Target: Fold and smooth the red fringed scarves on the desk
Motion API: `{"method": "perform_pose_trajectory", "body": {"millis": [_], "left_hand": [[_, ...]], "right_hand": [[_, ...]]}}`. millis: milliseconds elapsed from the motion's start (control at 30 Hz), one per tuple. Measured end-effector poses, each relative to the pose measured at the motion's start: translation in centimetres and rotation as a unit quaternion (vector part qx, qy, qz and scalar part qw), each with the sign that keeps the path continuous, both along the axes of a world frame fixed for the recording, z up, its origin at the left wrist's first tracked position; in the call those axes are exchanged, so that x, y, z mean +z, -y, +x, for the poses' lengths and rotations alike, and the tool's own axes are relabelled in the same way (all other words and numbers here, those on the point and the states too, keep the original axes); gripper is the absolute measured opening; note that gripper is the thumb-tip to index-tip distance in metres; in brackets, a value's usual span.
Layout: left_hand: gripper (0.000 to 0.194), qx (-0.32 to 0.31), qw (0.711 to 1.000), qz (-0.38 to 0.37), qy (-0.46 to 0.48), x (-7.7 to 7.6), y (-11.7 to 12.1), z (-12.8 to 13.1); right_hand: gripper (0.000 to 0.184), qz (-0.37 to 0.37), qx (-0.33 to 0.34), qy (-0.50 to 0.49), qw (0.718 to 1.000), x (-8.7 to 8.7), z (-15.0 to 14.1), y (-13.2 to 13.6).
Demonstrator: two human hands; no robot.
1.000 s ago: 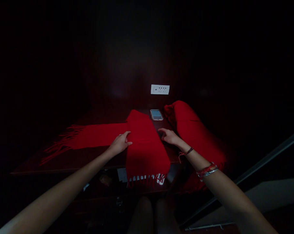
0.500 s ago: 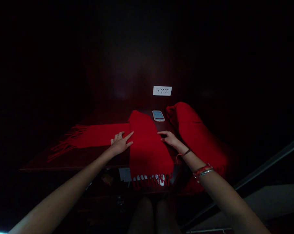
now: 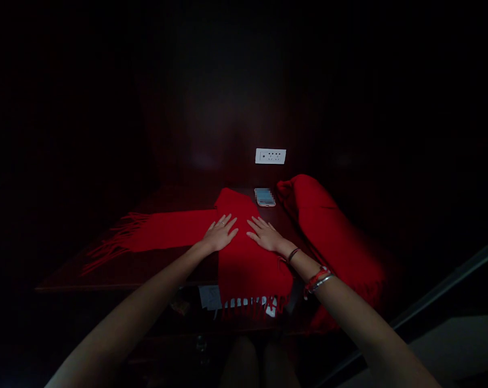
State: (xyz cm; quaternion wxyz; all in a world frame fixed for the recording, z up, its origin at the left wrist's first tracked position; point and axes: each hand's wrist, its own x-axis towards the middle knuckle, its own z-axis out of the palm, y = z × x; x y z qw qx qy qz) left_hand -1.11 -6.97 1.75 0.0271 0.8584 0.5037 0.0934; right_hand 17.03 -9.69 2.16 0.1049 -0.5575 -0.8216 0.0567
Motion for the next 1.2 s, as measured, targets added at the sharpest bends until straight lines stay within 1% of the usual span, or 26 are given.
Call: {"method": "perform_pose_trajectory", "body": {"millis": [67,133,233,300,367,433,533,600,667,733,800,867,933,1000,1100,1133,1200], "left_hand": [[0.054,-0.001,1.000,-0.009,0.002,-1.0,-0.4,-0.1],[0.053,-0.002,1.000,0.002,0.013,-1.4,-0.3,-0.4],[0.051,-0.011,0.999,0.025,0.022,-1.2,0.7,-1.4],[0.051,-0.032,0.999,0.031,0.023,-1.0,1.8,-2.4],[0.053,-0.073,0.997,0.030,0.016,-1.0,3.0,-3.7],[0.055,-0.110,0.994,0.022,0.001,-1.3,3.9,-4.8],[0.054,-0.121,0.992,0.006,-0.013,-1.6,4.6,-5.9],[0.052,-0.120,0.993,0.002,-0.010,-1.5,4.8,-6.0],[0.051,-0.117,0.993,0.011,0.000,-0.8,4.7,-5.6],[0.050,-0.114,0.993,0.038,0.013,0.3,4.2,-4.8],[0.051,-0.107,0.992,0.070,0.023,1.3,3.0,-3.7],[0.053,-0.093,0.992,0.080,0.024,1.9,1.4,-2.5],[0.054,-0.074,0.996,0.056,0.014,1.5,-0.4,-1.7],[0.052,-0.060,0.998,0.017,0.002,0.4,-1.7,-1.5],[0.049,-0.053,0.999,-0.006,0.004,-1.2,-2.6,-1.7],[0.049,-0.053,0.999,-0.006,0.006,-1.5,-2.7,-1.8],[0.051,-0.057,0.998,-0.009,0.011,-1.4,-2.8,-1.9]], "right_hand": [[0.060,-0.012,-0.008,0.019,1.000,-0.9,0.2,0.1],[0.062,-0.022,-0.004,0.025,0.999,-1.0,0.5,0.4],[0.064,-0.034,0.000,0.020,0.999,-0.3,1.4,1.6],[0.064,-0.021,0.005,0.007,1.000,0.0,2.1,2.8],[0.064,-0.011,0.015,0.005,1.000,-0.1,2.9,4.3],[0.061,-0.017,0.024,0.017,0.999,-0.7,3.7,5.7],[0.057,-0.029,0.026,0.031,0.999,-1.3,4.6,6.8],[0.058,-0.038,0.029,0.027,0.998,-1.1,4.7,6.9],[0.060,-0.040,0.032,0.015,0.999,-0.1,4.4,6.5],[0.060,-0.020,0.037,0.001,0.999,1.2,3.6,5.5],[0.062,0.007,0.045,-0.002,0.999,2.4,2.4,4.0],[0.064,0.010,0.049,0.008,0.999,2.8,1.3,2.1],[0.066,-0.013,0.037,0.023,0.999,2.2,0.4,0.4],[0.066,-0.038,0.020,0.032,0.999,1.1,0.2,-0.7],[0.066,-0.053,0.017,0.028,0.998,-0.2,0.5,-1.3],[0.067,-0.060,0.020,0.027,0.998,-0.3,0.7,-1.4],[0.069,-0.079,0.028,0.029,0.996,0.1,0.9,-1.8]]}}
